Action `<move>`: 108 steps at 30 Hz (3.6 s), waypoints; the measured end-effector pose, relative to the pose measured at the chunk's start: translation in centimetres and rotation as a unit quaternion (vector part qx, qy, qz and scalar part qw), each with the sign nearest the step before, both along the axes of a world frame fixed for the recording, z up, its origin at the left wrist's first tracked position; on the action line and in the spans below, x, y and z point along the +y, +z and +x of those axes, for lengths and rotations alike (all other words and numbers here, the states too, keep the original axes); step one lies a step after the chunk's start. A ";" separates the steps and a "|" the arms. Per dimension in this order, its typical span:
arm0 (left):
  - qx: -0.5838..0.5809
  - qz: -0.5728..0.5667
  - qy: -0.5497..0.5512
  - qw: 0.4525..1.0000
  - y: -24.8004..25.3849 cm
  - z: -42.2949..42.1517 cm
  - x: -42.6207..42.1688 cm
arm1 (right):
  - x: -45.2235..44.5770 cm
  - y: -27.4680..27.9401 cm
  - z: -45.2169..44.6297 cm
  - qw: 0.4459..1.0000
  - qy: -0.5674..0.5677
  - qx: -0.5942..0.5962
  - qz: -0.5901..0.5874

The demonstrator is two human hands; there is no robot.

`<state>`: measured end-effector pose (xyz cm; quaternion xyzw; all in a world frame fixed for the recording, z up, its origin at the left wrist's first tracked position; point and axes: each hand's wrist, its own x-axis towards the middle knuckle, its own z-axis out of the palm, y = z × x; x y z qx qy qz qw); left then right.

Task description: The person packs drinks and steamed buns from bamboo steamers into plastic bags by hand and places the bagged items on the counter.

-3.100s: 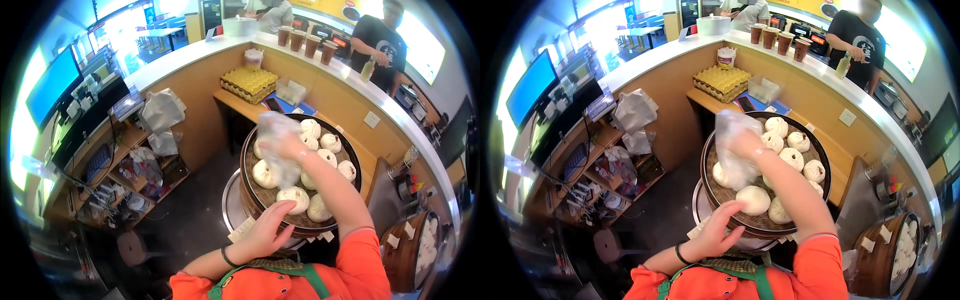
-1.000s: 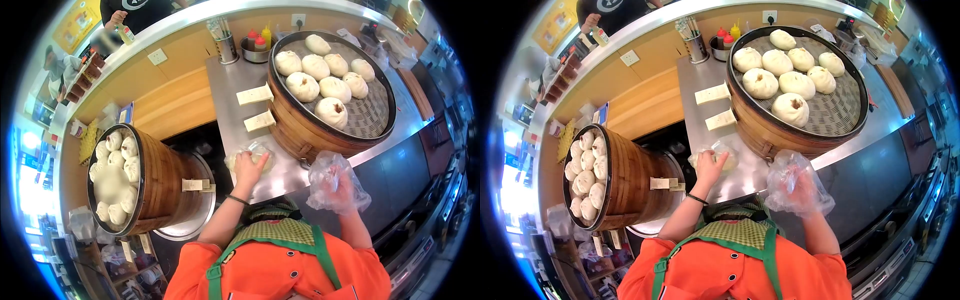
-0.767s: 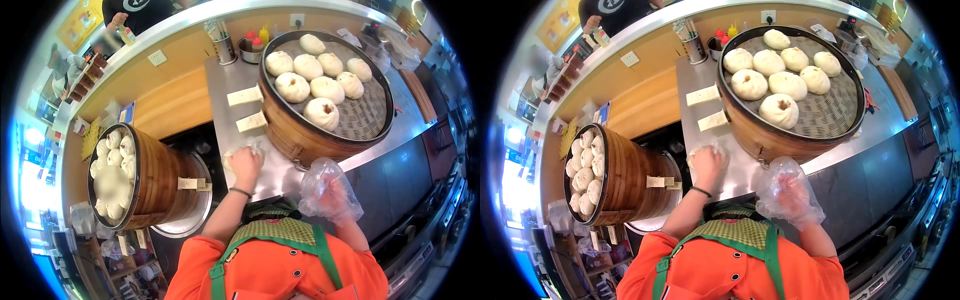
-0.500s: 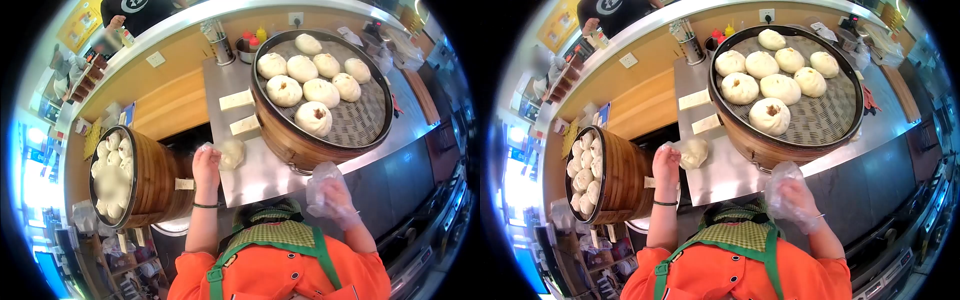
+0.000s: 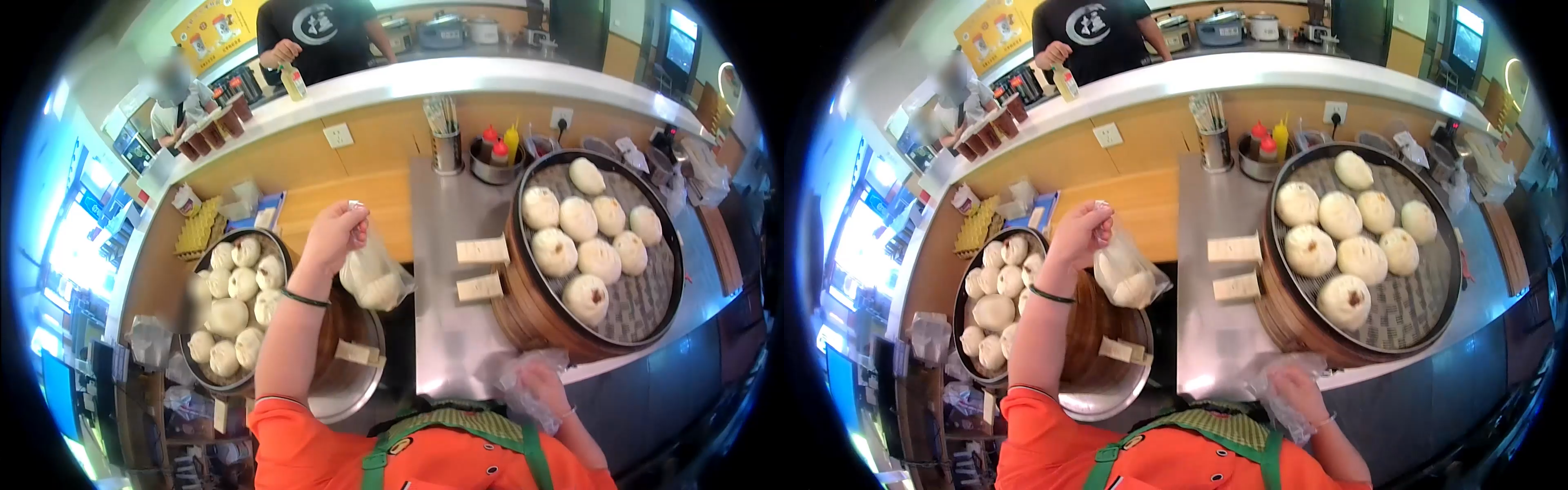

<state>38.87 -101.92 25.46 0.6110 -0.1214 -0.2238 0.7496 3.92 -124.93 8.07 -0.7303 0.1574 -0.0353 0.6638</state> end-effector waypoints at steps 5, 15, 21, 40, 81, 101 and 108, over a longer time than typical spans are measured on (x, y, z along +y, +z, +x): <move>-0.175 0.199 0.042 0.963 5.7 10.2 -2.4 | 2.3 2.2 0.2 0.992 -0.085 0.089 0.021; -0.181 0.083 0.049 0.979 4.0 16.9 -6.9 | 4.1 1.3 -1.4 0.968 -0.221 0.071 0.093; -0.066 0.022 -0.014 0.998 -0.7 16.0 -9.1 | 5.1 3.3 -1.1 0.972 -0.220 0.083 0.028; 0.038 -0.034 -0.148 0.988 -7.8 7.5 -12.8 | 6.0 2.5 -3.0 0.967 -0.228 0.066 0.094; -0.438 0.259 0.196 0.838 2.0 33.1 -12.3 | 6.5 3.6 -2.4 0.899 -0.385 0.071 0.194; -0.603 0.057 0.093 0.790 1.6 -4.7 -7.3 | -6.1 -3.3 -11.8 0.971 0.128 0.195 -0.061; -0.177 0.101 -0.602 0.772 -11.9 -35.1 -28.5 | -18.8 -8.2 -23.7 0.861 0.211 0.335 -0.320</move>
